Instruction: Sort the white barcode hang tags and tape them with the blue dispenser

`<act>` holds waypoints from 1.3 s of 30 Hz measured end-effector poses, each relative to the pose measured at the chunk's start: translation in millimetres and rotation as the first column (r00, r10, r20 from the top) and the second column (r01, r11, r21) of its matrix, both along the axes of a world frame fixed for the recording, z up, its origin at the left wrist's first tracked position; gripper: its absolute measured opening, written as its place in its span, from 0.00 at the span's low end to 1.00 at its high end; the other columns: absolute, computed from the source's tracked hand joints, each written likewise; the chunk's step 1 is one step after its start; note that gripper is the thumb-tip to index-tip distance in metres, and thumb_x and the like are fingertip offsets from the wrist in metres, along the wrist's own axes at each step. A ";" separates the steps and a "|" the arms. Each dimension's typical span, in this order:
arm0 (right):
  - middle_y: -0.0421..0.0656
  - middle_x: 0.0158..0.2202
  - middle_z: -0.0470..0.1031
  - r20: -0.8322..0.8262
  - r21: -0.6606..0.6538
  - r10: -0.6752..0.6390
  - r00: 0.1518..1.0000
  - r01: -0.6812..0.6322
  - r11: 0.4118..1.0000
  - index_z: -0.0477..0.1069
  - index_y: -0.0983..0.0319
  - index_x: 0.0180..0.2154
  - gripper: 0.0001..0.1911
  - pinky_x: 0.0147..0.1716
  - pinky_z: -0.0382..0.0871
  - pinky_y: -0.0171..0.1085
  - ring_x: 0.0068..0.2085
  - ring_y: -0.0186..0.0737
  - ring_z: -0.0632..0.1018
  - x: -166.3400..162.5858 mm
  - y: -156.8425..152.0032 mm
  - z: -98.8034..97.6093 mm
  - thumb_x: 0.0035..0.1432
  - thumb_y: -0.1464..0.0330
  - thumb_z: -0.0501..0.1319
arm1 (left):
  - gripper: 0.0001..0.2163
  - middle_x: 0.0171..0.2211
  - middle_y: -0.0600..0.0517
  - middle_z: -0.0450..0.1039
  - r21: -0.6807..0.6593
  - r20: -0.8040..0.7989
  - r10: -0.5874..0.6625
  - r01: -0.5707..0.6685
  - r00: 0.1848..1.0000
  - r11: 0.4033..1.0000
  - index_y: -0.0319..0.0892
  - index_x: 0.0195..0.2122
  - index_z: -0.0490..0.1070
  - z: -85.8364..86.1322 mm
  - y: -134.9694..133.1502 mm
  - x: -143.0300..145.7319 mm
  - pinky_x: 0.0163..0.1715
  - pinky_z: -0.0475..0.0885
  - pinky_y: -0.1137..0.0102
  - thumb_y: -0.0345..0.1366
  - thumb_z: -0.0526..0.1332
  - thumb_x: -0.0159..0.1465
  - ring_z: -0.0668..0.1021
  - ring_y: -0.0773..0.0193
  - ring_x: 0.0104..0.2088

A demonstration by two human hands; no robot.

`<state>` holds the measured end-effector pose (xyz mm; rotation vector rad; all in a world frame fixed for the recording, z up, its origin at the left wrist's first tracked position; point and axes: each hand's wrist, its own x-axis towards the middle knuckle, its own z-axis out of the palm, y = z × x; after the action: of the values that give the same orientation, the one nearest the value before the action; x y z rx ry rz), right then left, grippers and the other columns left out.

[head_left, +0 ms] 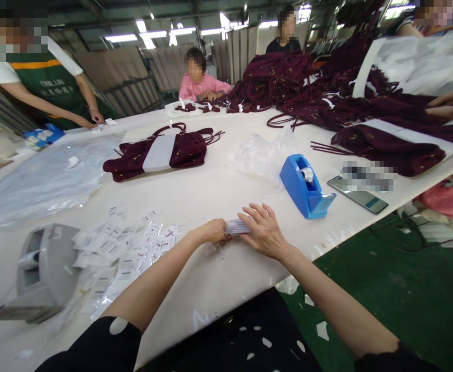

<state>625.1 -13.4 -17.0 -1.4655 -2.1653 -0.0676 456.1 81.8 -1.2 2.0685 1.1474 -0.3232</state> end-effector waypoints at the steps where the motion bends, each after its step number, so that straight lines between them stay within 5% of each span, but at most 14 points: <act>1: 0.50 0.55 0.63 0.030 0.012 -0.004 1.000 0.003 1.000 0.61 0.62 0.53 0.23 0.57 0.41 0.55 0.59 0.51 0.56 -4.5 -1.8 2.6 0.56 0.64 0.57 | 0.05 0.14 0.54 0.66 -0.025 0.017 0.015 -0.014 1.000 1.000 0.40 0.19 0.68 0.4 -0.3 -0.5 0.21 0.61 0.73 0.35 0.60 0.48 0.69 0.66 0.17; 8: 0.49 0.53 0.65 0.077 -0.023 0.006 0.997 -0.004 1.000 0.61 0.60 0.53 0.20 0.57 0.40 0.54 0.57 0.49 0.59 -23.8 -0.9 2.0 0.58 0.69 0.53 | 0.07 0.12 0.54 0.65 -0.133 0.088 0.088 -0.076 0.992 0.988 0.41 0.15 0.65 6.9 -4.9 -2.5 0.19 0.62 0.73 0.33 0.59 0.47 0.69 0.66 0.16; 13: 0.50 0.55 0.63 0.028 -0.122 0.020 0.999 -0.016 0.992 0.57 0.62 0.56 0.32 0.57 0.40 0.54 0.56 0.51 0.61 -0.8 7.3 5.0 0.50 0.62 0.61 | 0.05 0.12 0.54 0.65 -0.112 0.076 0.060 -0.052 0.995 0.992 0.40 0.16 0.66 5.4 -4.4 -3.0 0.19 0.62 0.73 0.32 0.59 0.47 0.69 0.66 0.16; 16: 0.50 0.52 0.66 -0.018 -0.233 0.065 0.998 -0.067 0.970 0.56 0.63 0.56 0.35 0.54 0.49 0.50 0.52 0.48 0.66 12.1 13.4 3.4 0.47 0.63 0.63 | 0.03 0.14 0.54 0.66 -0.084 0.066 0.008 -0.003 0.998 0.996 0.39 0.19 0.68 2.5 -2.8 -3.8 0.19 0.62 0.74 0.32 0.58 0.48 0.71 0.65 0.18; 23: 0.44 0.37 0.71 -0.064 -0.336 0.071 0.995 -0.089 0.938 0.68 0.62 0.41 0.11 0.38 0.63 0.34 0.38 0.38 0.72 18.4 20.0 -11.6 0.52 0.71 0.59 | 0.08 0.19 0.53 0.71 0.014 -0.059 -0.140 0.141 0.988 0.990 0.39 0.29 0.72 1.9 2.7 -11.0 0.24 0.64 0.74 0.36 0.56 0.54 0.73 0.65 0.22; 29: 0.41 0.35 0.70 -0.082 -0.368 0.072 0.994 -0.098 0.925 0.68 0.61 0.37 0.08 0.36 0.62 0.32 0.37 0.36 0.71 19.3 19.8 -7.3 0.53 0.72 0.59 | 0.12 0.35 0.45 0.74 0.189 -0.219 -0.203 0.246 0.954 0.951 0.41 0.36 0.73 2.1 -1.5 -20.0 0.35 0.66 0.69 0.40 0.53 0.59 0.75 0.57 0.37; 33: 0.41 0.35 0.70 -0.087 -0.402 0.052 0.995 -0.083 0.912 0.68 0.62 0.37 0.07 0.37 0.62 0.33 0.37 0.36 0.71 20.3 19.9 -7.1 0.53 0.72 0.58 | 0.17 0.48 0.38 0.65 0.295 -0.276 -0.209 0.290 0.938 0.910 0.38 0.41 0.70 22.1 -7.2 -30.7 0.45 0.62 0.57 0.44 0.58 0.55 0.68 0.47 0.49; 36: 0.41 0.36 0.70 -0.088 -0.414 0.046 0.995 -0.079 0.907 0.68 0.61 0.37 0.08 0.38 0.62 0.33 0.38 0.37 0.71 19.6 20.2 -7.3 0.52 0.73 0.57 | 0.32 0.57 0.37 0.54 0.457 -0.167 -0.225 0.278 0.960 0.845 0.37 0.51 0.61 35.6 -10.8 -33.3 0.52 0.52 0.51 0.47 0.66 0.47 0.56 0.44 0.58; 39: 0.42 0.35 0.70 -0.090 -0.382 0.053 0.995 -0.084 0.921 0.68 0.61 0.35 0.07 0.37 0.63 0.34 0.37 0.37 0.71 15.8 17.8 -3.5 0.52 0.73 0.56 | 0.35 0.59 0.39 0.53 0.512 0.162 -0.254 0.139 0.954 0.847 0.37 0.57 0.52 29.7 -24.0 -23.5 0.56 0.49 0.59 0.45 0.63 0.52 0.55 0.52 0.59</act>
<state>640.9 4.4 -20.6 -1.5645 -2.2501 0.4594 432.6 57.8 28.5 2.6062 0.9439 0.1325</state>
